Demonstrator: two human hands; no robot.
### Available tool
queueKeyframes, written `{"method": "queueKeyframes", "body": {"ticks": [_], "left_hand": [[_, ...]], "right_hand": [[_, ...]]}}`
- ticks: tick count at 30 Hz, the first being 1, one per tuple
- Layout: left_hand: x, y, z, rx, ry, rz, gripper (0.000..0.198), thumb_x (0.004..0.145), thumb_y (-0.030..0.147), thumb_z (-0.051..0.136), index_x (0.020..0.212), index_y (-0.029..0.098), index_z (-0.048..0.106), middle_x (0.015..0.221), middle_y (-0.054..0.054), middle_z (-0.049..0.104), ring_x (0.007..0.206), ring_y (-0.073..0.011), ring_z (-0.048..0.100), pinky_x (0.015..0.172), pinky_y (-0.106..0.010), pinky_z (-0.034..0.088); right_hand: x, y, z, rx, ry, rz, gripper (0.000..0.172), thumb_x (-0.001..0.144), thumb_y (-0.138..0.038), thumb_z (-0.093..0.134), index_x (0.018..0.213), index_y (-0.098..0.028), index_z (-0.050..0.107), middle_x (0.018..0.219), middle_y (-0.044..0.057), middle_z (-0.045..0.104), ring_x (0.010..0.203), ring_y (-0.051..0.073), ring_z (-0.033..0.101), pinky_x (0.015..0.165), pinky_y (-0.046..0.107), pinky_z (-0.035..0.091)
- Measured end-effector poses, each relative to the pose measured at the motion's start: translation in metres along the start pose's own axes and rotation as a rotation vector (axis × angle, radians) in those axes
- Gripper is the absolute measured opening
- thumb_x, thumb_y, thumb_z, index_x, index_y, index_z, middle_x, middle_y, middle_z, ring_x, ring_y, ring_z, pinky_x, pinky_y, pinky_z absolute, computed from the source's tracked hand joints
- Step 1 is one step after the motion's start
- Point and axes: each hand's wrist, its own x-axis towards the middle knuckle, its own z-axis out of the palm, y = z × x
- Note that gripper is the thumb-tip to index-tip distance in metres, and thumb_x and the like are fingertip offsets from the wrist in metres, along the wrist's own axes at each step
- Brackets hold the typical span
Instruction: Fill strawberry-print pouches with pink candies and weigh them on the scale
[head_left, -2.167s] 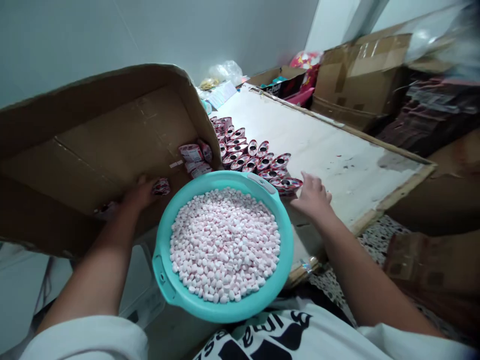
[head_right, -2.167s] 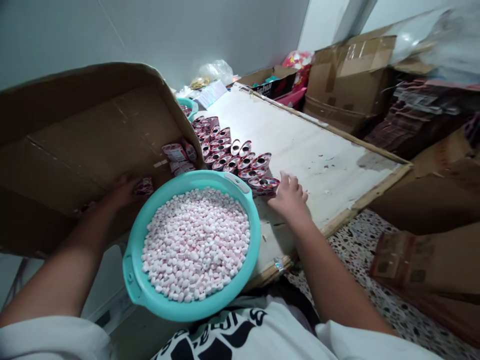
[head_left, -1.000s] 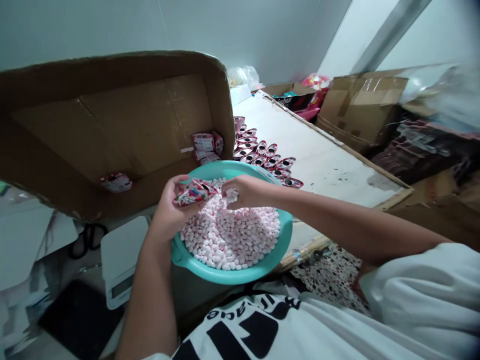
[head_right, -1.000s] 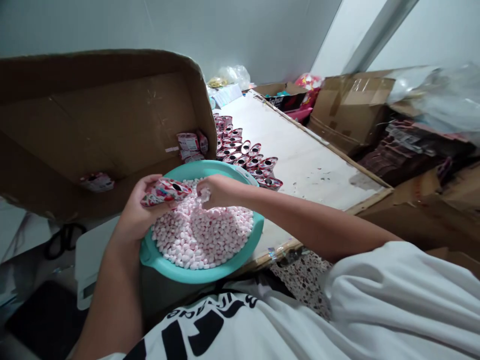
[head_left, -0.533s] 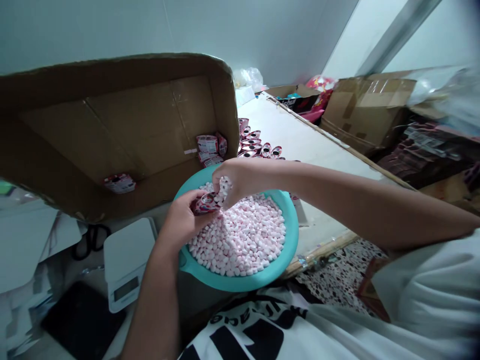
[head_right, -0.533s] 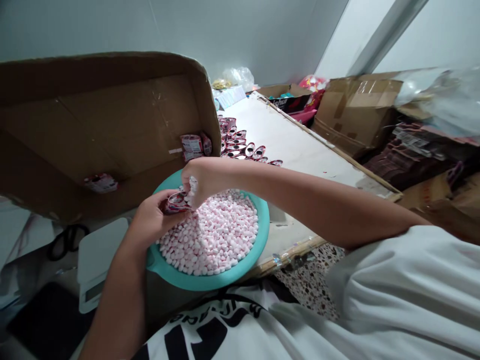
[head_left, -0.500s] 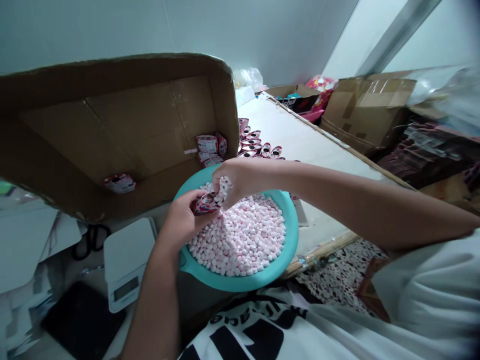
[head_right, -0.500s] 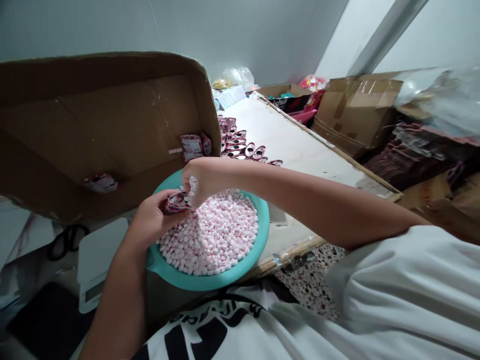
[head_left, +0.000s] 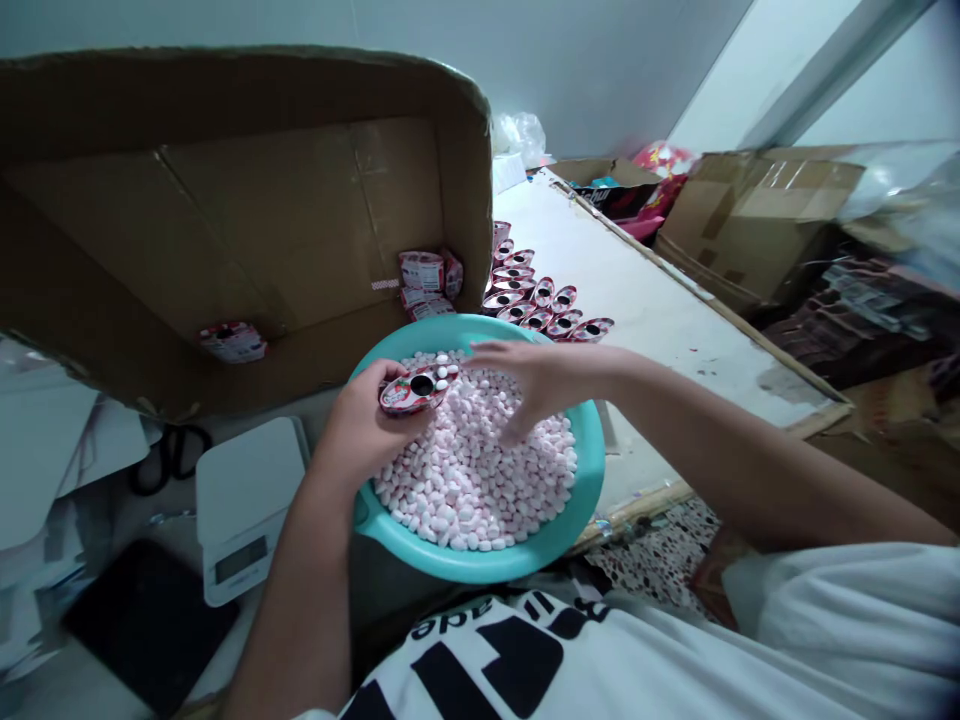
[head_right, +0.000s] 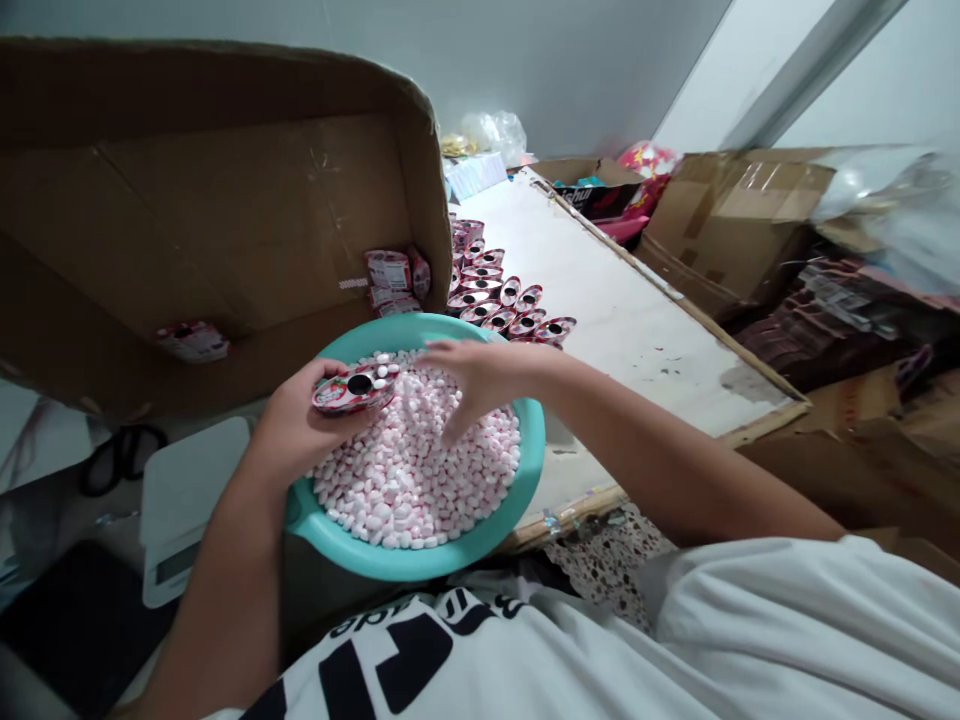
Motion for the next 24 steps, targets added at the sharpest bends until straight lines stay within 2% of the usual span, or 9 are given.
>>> {"method": "queueKeyframes", "body": {"ticks": [2,3,4,7,10,13,16,20,24], "left_hand": [[0.0,0.0,0.0,0.007,0.01,-0.002,0.039,0.068,0.035,0.077,0.099,0.021,0.059,0.087,0.002,0.067,0.075,-0.0166,0.062,0.064,-0.023,0.044],[-0.001,0.0,0.0,0.021,0.01,-0.002,0.038,0.068,0.035,0.077,0.099,0.021,0.059,0.087,0.002,0.067,0.075,-0.0166,0.063,0.064,-0.023,0.044],[-0.001,0.0,0.0,0.04,0.008,-0.003,0.037,0.069,0.036,0.076,0.098,0.022,0.059,0.087,0.003,0.067,0.075,-0.0166,0.063,0.064,-0.023,0.044],[-0.001,0.001,0.0,0.093,-0.001,-0.009,0.033,0.07,0.036,0.075,0.096,0.022,0.059,0.083,0.003,0.067,0.073,-0.0162,0.062,0.062,-0.023,0.043],[-0.001,0.002,0.001,0.116,-0.004,-0.021,0.032,0.071,0.035,0.074,0.096,0.023,0.058,0.084,0.003,0.068,0.073,-0.0163,0.063,0.062,-0.024,0.043],[-0.001,-0.001,0.002,0.128,-0.021,-0.008,0.032,0.071,0.035,0.073,0.097,0.024,0.058,0.088,0.003,0.069,0.077,-0.0172,0.065,0.064,-0.025,0.044],[-0.001,-0.005,0.003,0.146,-0.032,0.018,0.031,0.072,0.035,0.073,0.097,0.025,0.057,0.089,0.003,0.068,0.079,-0.0177,0.065,0.064,-0.025,0.043],[-0.001,-0.006,0.003,0.151,-0.056,0.038,0.029,0.073,0.033,0.072,0.097,0.025,0.057,0.091,0.003,0.068,0.081,-0.0178,0.065,0.066,-0.026,0.043],[-0.002,-0.001,0.002,0.16,-0.077,0.046,0.029,0.074,0.031,0.07,0.098,0.024,0.057,0.092,0.002,0.067,0.081,-0.0182,0.063,0.067,-0.026,0.043]], "right_hand": [[0.003,0.007,0.024,-0.075,-0.136,0.05,0.118,0.059,-0.05,0.089,0.157,-0.024,0.03,0.164,0.013,0.014,0.146,0.044,0.02,0.114,0.056,0.033],[0.003,0.008,0.034,-0.096,-0.139,0.038,0.119,0.059,-0.05,0.089,0.158,-0.022,0.029,0.164,0.015,0.015,0.146,0.045,0.016,0.115,0.059,0.03],[0.002,0.007,0.043,-0.097,-0.106,0.007,0.115,0.061,-0.05,0.089,0.157,-0.02,0.031,0.161,0.017,0.021,0.145,0.045,0.018,0.115,0.06,0.029],[-0.005,0.001,0.056,-0.012,0.024,-0.082,0.092,0.07,-0.046,0.085,0.148,-0.014,0.047,0.142,0.017,0.048,0.131,0.037,0.043,0.109,0.05,0.04],[-0.012,-0.001,0.058,0.076,0.077,-0.076,0.069,0.078,-0.039,0.079,0.138,-0.013,0.058,0.131,0.013,0.057,0.118,0.029,0.056,0.099,0.036,0.048],[-0.009,0.001,0.056,0.156,0.09,-0.011,0.048,0.079,-0.025,0.076,0.125,-0.014,0.067,0.12,0.009,0.066,0.108,0.025,0.062,0.093,0.03,0.049],[0.0,0.001,0.047,0.175,0.087,0.069,0.04,0.074,-0.019,0.077,0.113,-0.015,0.073,0.106,0.007,0.072,0.094,0.024,0.066,0.081,0.03,0.051],[0.007,-0.012,0.02,0.15,0.131,0.022,0.027,0.076,-0.028,0.076,0.102,-0.021,0.075,0.098,0.001,0.073,0.08,0.019,0.064,0.067,0.027,0.047],[0.012,-0.039,-0.004,0.065,0.26,-0.015,0.028,0.074,-0.033,0.077,0.099,-0.021,0.074,0.078,-0.002,0.068,0.064,0.013,0.056,0.056,0.025,0.037]]}}
